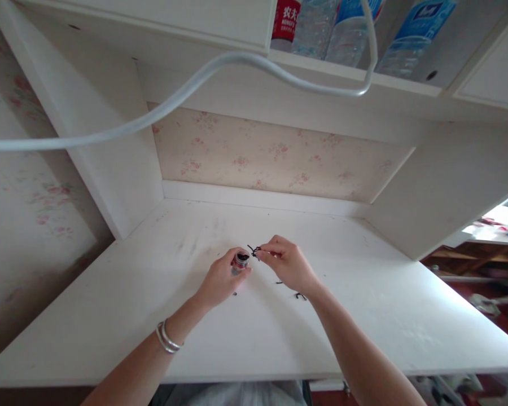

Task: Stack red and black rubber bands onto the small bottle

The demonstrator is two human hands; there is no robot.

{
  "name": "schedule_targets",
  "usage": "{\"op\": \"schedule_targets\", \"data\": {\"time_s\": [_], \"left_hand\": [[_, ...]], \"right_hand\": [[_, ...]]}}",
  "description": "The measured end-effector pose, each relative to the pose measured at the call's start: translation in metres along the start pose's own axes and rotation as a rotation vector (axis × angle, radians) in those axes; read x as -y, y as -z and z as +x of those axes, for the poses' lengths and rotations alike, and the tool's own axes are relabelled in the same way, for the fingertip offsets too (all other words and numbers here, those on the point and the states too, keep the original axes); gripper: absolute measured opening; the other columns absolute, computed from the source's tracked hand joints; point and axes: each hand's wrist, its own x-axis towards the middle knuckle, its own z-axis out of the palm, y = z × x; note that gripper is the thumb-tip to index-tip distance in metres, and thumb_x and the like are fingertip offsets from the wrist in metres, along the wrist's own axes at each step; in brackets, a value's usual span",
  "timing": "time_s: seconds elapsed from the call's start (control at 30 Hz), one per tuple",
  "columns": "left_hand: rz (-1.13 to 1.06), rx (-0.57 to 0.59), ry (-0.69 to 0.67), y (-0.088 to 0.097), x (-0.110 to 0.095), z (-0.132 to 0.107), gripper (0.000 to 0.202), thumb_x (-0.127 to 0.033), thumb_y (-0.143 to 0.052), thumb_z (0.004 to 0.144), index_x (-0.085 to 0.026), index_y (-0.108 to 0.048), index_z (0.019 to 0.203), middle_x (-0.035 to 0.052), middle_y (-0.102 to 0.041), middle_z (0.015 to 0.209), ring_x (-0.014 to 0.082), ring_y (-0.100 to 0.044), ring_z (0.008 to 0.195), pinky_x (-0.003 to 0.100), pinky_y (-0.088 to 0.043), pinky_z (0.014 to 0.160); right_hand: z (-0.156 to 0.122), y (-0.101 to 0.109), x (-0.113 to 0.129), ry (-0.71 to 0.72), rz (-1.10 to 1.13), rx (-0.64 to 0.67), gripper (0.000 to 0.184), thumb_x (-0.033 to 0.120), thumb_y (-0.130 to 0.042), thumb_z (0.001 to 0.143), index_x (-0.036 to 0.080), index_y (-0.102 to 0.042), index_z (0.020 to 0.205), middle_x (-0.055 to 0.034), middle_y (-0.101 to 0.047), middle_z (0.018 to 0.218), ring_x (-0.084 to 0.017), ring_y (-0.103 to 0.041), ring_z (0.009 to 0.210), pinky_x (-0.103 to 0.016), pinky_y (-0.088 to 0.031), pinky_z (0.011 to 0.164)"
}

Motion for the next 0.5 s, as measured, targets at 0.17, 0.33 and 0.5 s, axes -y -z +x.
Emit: {"op": "schedule_targets", "data": {"time_s": [0.17,0.33,0.5], "left_hand": [[-0.008,0.009,-0.027,0.003,-0.001,-0.001,0.023,-0.032,-0.056,0.082,-0.020,-0.054,0.100,0.0003,-0.065,0.089,0.0135,-0.061,0.083,0.025,-0.046,0.075],[-0.005,0.011,-0.024,0.005,-0.001,-0.003,0.025,-0.034,-0.058,0.080,-0.020,-0.053,0.101,-0.0002,-0.064,0.085,0.0131,-0.060,0.079,0.024,-0.046,0.072],[-0.054,-0.052,0.047,0.005,0.001,-0.006,0.050,-0.036,-0.062,0.078,-0.025,-0.039,0.120,-0.0018,-0.066,0.092,0.0130,-0.064,0.079,0.024,-0.048,0.070]], "right_hand": [[0.029,-0.009,0.019,0.072,-0.190,0.229,0.018,0.029,-0.058,0.083,0.024,-0.074,0.078,-0.0004,-0.059,0.078,-0.010,-0.053,0.069,-0.022,-0.037,0.064],[0.051,-0.009,0.030,-0.005,-0.376,0.436,0.018,0.028,-0.058,0.076,0.024,-0.076,0.074,0.0007,-0.059,0.062,-0.009,-0.049,0.055,-0.022,-0.031,0.052],[0.065,-0.014,0.039,-0.104,-0.499,0.486,0.017,0.033,-0.065,0.065,0.024,-0.077,0.074,0.0008,-0.055,0.049,-0.010,-0.045,0.048,-0.024,-0.027,0.047]]}}
